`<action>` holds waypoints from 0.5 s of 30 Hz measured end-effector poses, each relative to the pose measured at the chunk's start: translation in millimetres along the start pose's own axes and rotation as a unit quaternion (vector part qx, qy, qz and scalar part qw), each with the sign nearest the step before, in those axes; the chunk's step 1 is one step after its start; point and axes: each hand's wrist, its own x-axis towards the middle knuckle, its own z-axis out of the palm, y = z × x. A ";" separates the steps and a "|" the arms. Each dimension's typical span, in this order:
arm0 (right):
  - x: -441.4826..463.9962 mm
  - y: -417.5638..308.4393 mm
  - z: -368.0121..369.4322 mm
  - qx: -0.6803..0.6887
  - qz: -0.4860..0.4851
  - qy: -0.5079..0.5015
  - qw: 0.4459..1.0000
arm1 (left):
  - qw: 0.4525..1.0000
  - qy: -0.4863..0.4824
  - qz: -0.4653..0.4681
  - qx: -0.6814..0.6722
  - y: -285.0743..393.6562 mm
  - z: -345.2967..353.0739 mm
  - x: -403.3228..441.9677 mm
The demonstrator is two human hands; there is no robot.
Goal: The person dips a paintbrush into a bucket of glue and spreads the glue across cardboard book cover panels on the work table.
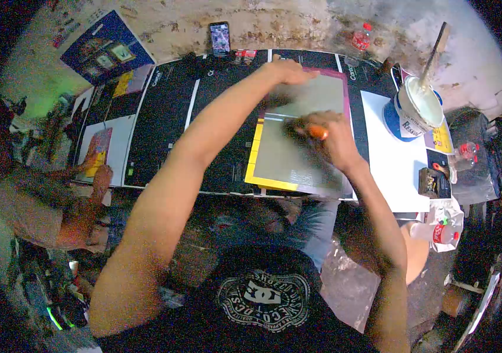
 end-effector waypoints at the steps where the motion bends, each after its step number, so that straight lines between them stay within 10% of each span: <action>1: -7.5 -1.2 6.9 0.010 -0.018 -0.022 1.000 | 1.000 0.001 -0.005 -0.002 0.9 0.7 1.1; 9: -52.4 -82.2 -84.4 0.157 -0.070 -0.187 0.967 | 1.000 -0.013 -0.011 -0.020 -10.0 6.6 14.7; 15: 9.4 -39.3 -28.4 0.088 0.078 0.073 0.990 | 0.999 -0.005 -0.027 -0.028 -1.0 4.3 17.1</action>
